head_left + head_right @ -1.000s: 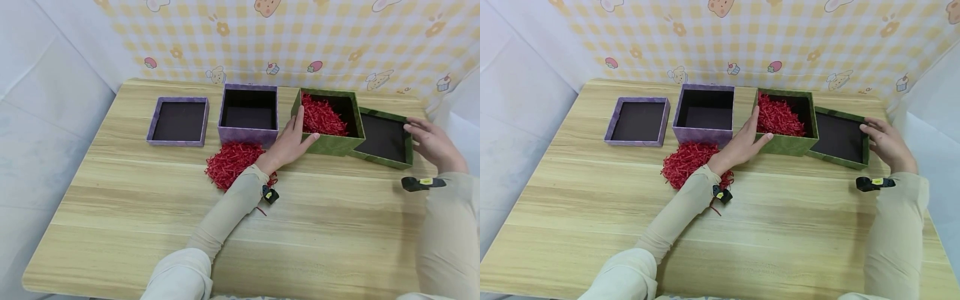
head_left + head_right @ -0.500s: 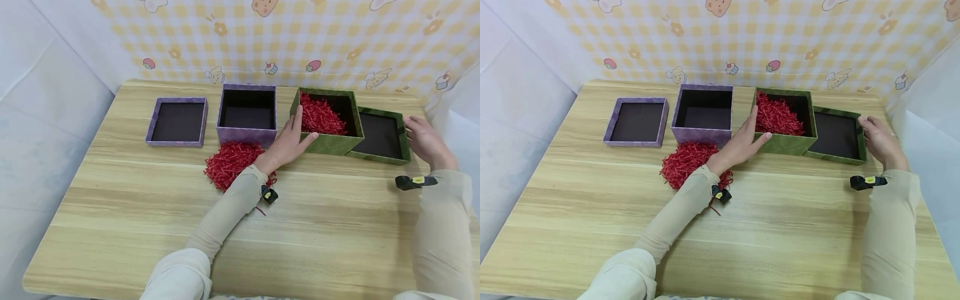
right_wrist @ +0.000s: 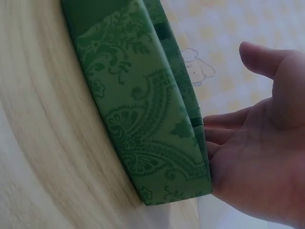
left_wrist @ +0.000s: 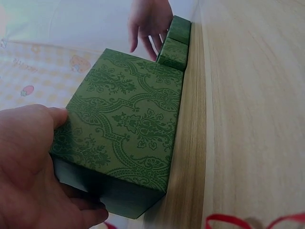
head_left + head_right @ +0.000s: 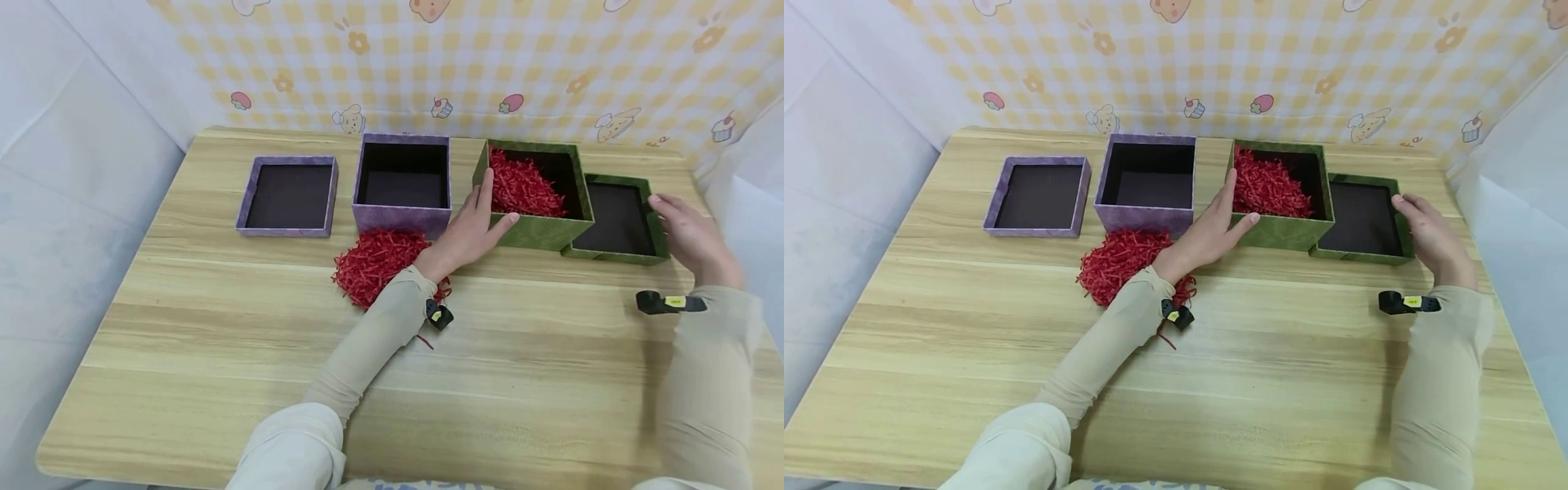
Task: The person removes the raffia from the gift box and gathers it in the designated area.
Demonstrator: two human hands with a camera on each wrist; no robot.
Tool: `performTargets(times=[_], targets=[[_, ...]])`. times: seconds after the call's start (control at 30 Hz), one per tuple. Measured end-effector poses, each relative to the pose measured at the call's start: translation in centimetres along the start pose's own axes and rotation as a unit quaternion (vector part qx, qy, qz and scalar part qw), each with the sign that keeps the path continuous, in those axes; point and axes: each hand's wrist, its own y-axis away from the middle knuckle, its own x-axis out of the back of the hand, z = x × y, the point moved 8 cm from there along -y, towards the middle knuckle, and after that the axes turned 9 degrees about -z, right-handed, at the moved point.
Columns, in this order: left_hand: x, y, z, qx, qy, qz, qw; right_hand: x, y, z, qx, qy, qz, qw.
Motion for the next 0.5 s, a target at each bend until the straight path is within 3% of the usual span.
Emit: performTargets(times=[0.1, 0.2, 0.4, 0.5], targets=[[0.0, 0.0, 0.0, 0.003, -0.001, -0.003, 1.0, 0.2, 0.1, -0.2, -0.007, 0.094, 0.026, 0.9952], [0.0, 0.0, 0.0, 0.0, -0.002, -0.003, 1.0, 0.6, 0.2, -0.2, -0.009, 0.129, 0.044, 0.9906], [0.0, 0.0, 0.0, -0.001, -0.002, -0.001, 1.0, 1.1, 0.5, 0.2, -0.023, 0.122, 0.088, 0.9884], [-0.1, 0.0, -0.1, 0.003, -0.001, -0.003, 1.0, 1.0, 0.7, 0.4, -0.003, 0.04, 0.101, 0.9941]])
